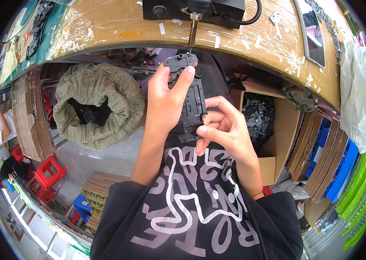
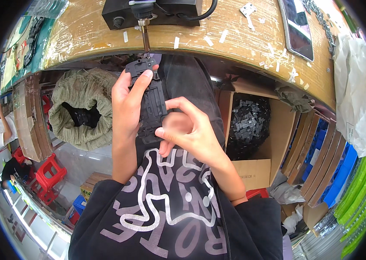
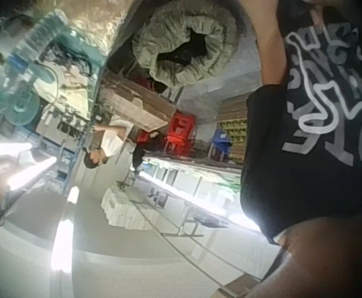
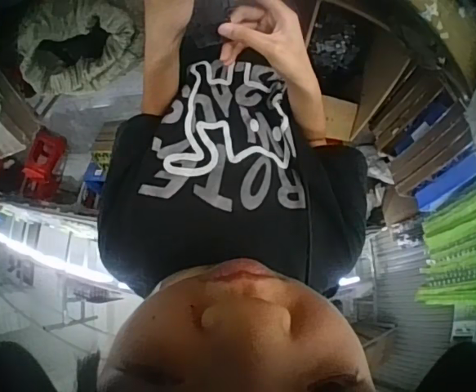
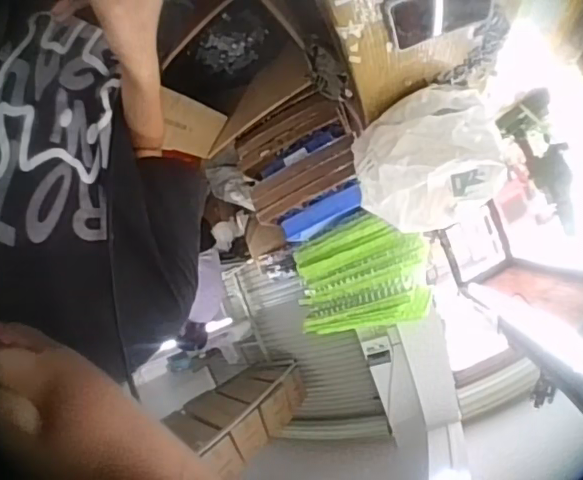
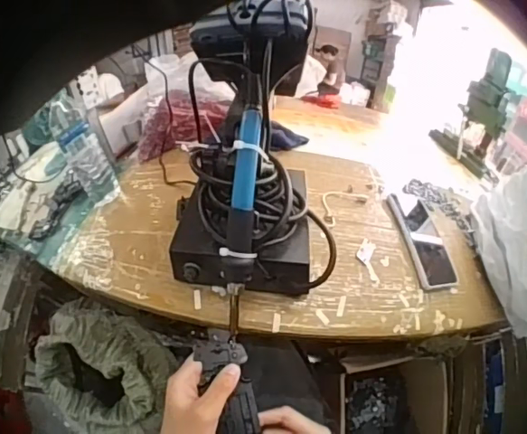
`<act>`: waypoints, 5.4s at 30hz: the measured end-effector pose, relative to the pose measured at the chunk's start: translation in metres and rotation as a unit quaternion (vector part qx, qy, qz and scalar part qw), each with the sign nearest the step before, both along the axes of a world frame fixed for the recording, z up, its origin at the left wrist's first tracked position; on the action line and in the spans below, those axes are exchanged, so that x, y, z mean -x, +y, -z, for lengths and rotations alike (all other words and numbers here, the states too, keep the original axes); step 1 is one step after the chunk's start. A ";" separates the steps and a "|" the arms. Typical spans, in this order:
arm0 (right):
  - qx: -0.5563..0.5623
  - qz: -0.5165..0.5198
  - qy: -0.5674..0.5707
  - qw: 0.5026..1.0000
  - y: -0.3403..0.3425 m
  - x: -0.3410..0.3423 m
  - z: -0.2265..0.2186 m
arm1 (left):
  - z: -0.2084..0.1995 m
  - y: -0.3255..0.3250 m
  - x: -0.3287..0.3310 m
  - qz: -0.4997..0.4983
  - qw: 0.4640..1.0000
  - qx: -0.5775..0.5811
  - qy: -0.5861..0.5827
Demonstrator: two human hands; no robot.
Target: The person repeatedly picks up black plastic electronic housings from a cloth bag and inserts small metal pins into them. They then place the assembled units into a cardboard box. The process is repetitive and involves handling multiple identical components.
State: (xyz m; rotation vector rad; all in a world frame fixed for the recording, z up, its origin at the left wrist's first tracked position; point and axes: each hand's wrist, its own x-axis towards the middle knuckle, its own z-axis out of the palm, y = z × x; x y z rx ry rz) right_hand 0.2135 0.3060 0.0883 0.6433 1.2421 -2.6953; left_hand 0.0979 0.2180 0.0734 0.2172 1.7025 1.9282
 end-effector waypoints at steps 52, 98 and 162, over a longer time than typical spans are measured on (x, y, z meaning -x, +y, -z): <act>0.019 0.023 0.014 0.999 0.003 0.008 0.006 | -0.006 0.004 0.007 0.014 0.995 0.058 0.079; 0.017 0.024 0.025 0.999 0.000 0.001 0.005 | -0.005 0.001 0.002 0.019 0.996 0.051 0.065; -0.586 0.382 0.045 0.713 0.289 -0.009 -0.031 | 0.119 -0.330 0.093 -0.290 0.822 0.487 0.059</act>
